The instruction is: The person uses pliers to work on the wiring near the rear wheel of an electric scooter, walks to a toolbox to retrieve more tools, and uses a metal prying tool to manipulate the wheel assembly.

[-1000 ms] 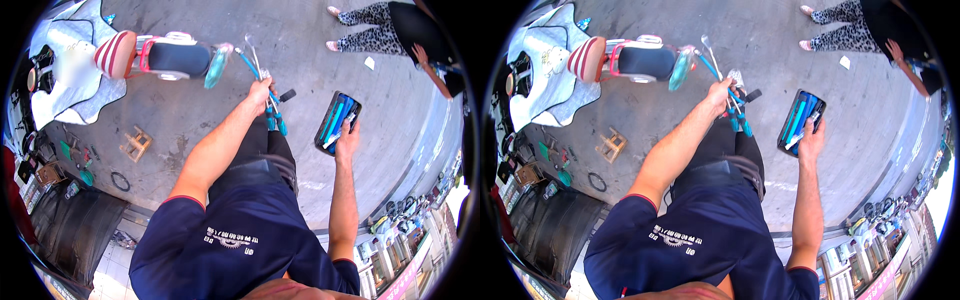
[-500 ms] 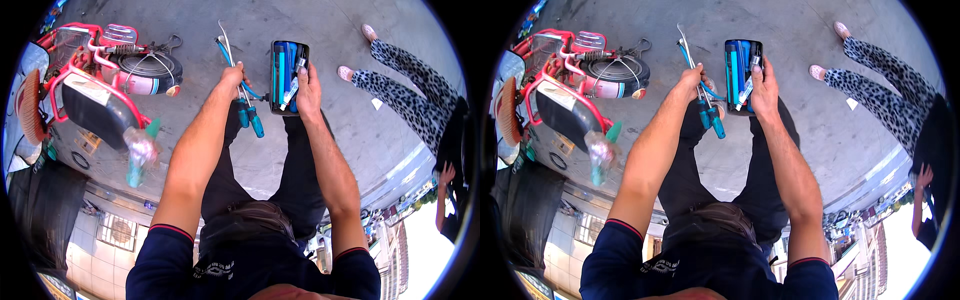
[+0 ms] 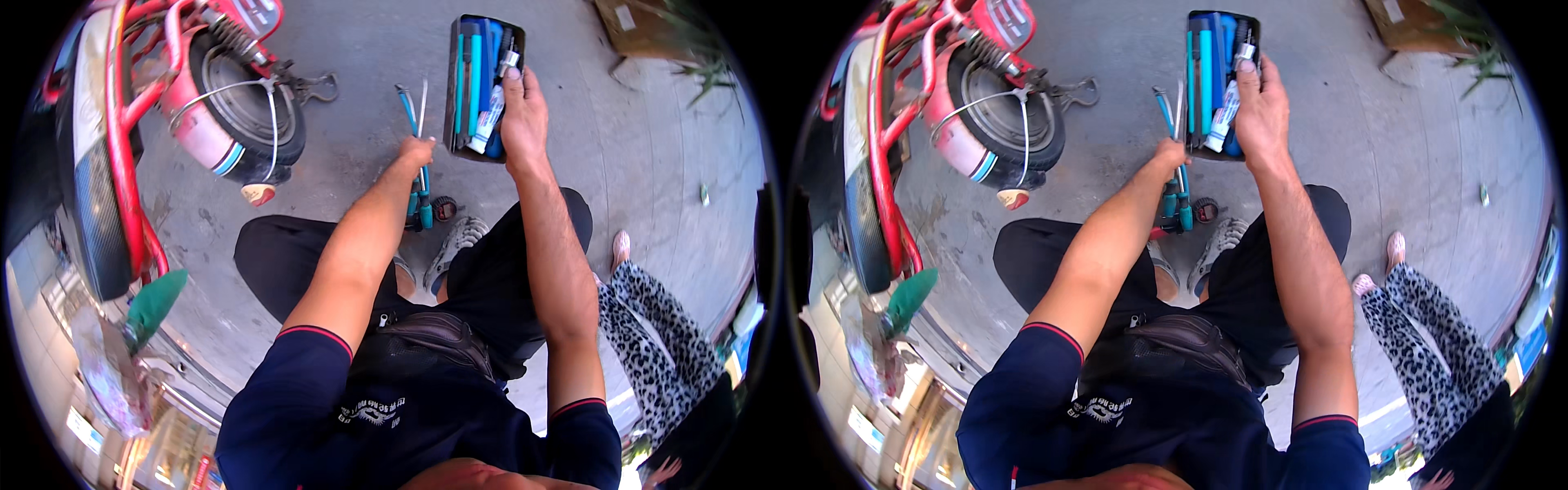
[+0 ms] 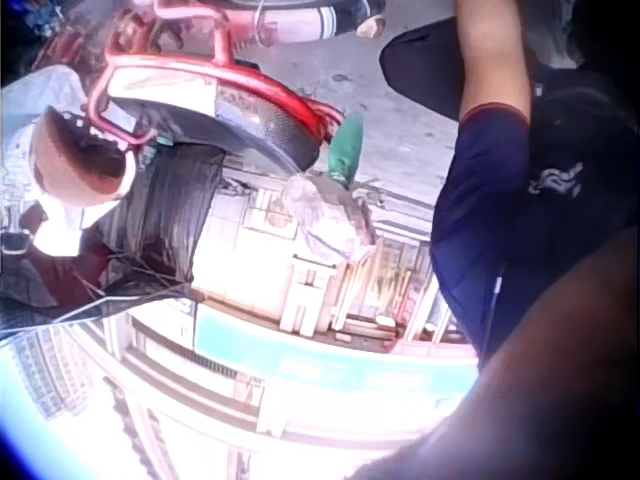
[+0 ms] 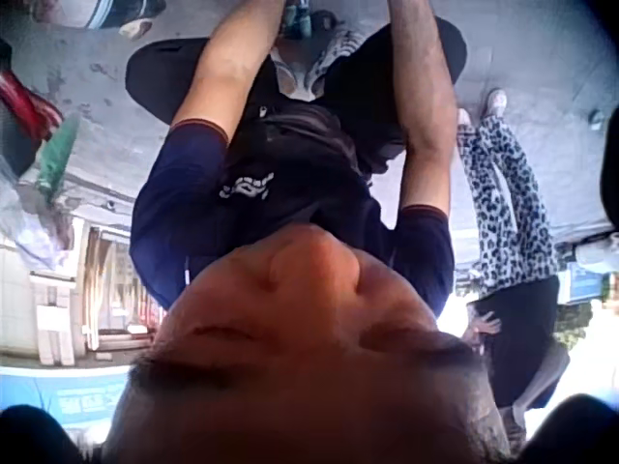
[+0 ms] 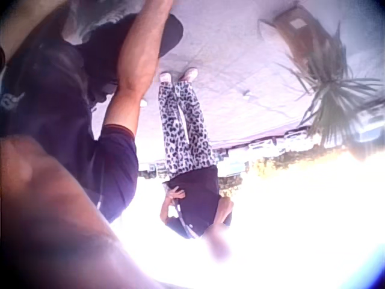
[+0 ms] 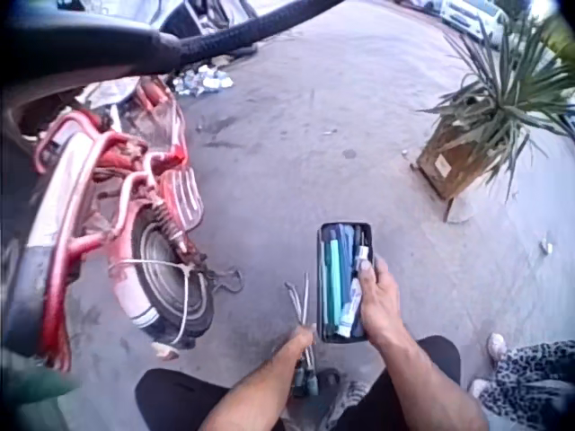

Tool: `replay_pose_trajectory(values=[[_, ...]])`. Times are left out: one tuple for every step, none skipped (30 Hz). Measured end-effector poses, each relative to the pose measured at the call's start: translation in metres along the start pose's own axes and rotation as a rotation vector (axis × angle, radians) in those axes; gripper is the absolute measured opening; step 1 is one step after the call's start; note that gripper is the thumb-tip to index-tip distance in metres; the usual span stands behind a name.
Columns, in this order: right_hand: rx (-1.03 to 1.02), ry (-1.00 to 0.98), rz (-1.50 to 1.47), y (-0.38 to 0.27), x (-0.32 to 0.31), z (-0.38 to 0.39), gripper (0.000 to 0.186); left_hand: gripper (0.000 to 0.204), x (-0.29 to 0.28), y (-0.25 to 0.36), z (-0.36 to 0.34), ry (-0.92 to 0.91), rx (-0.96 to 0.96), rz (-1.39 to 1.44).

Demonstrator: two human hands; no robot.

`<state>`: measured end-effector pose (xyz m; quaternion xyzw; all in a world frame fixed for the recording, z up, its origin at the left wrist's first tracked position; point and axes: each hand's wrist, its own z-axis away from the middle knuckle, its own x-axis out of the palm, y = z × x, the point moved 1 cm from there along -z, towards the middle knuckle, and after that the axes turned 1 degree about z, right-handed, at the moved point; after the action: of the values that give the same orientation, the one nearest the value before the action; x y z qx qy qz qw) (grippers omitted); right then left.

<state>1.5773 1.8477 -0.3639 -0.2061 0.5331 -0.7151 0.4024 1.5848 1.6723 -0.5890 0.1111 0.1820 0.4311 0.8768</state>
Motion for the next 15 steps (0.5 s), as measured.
replay_pose_trajectory(values=[[0.052,-0.056,-0.040,-0.011,0.021,0.000,0.051,0.057,-0.025,-0.013,-0.010,0.017,0.028,-0.226],[0.013,-0.056,-0.008,-0.010,0.025,-0.011,0.052,0.049,-0.029,-0.003,0.000,0.084,0.081,-0.291],[-0.018,-0.041,0.025,-0.007,0.027,-0.022,0.052,0.043,-0.031,0.010,0.015,0.138,0.131,-0.368],[-0.040,-0.049,0.011,-0.008,0.040,-0.024,0.054,0.048,-0.049,0.016,0.024,0.224,0.230,-0.177],[-0.057,-0.069,0.050,-0.008,0.051,-0.020,0.056,0.053,-0.063,0.019,0.036,0.298,0.325,0.010],[-0.071,-0.051,0.119,-0.001,0.041,-0.023,0.057,0.062,-0.058,0.045,0.065,0.153,0.304,0.350],[-0.093,-0.045,0.175,-0.004,0.036,-0.025,0.058,0.071,-0.066,0.080,0.110,0.023,0.279,0.688],[-0.097,-0.066,0.169,-0.001,0.040,-0.026,0.060,0.072,-0.081,0.103,0.146,-0.035,0.393,0.662],[-0.091,-0.092,0.196,-0.002,0.045,-0.019,0.060,0.074,-0.094,0.113,0.176,-0.085,0.499,0.635],[-0.115,-0.147,0.160,-0.002,0.053,-0.013,0.059,0.074,-0.105,0.117,0.191,-0.148,0.577,0.606],[-0.137,-0.197,0.134,-0.001,0.058,-0.008,0.058,0.074,-0.109,0.118,0.198,-0.221,0.650,0.579],[-0.115,-0.229,0.134,-0.007,0.064,0.002,0.059,0.068,-0.114,0.117,0.202,-0.181,0.686,0.583],[-0.101,-0.308,0.135,-0.015,0.065,0.008,0.059,0.066,-0.118,0.113,0.200,-0.171,0.673,0.582],[-0.104,-0.339,0.112,-0.011,0.068,0.009,0.059,0.063,-0.123,0.108,0.200,-0.162,0.655,0.580],[-0.106,-0.367,0.091,-0.006,0.070,0.008,0.059,0.061,-0.128,0.103,0.200,-0.156,0.637,0.578]])
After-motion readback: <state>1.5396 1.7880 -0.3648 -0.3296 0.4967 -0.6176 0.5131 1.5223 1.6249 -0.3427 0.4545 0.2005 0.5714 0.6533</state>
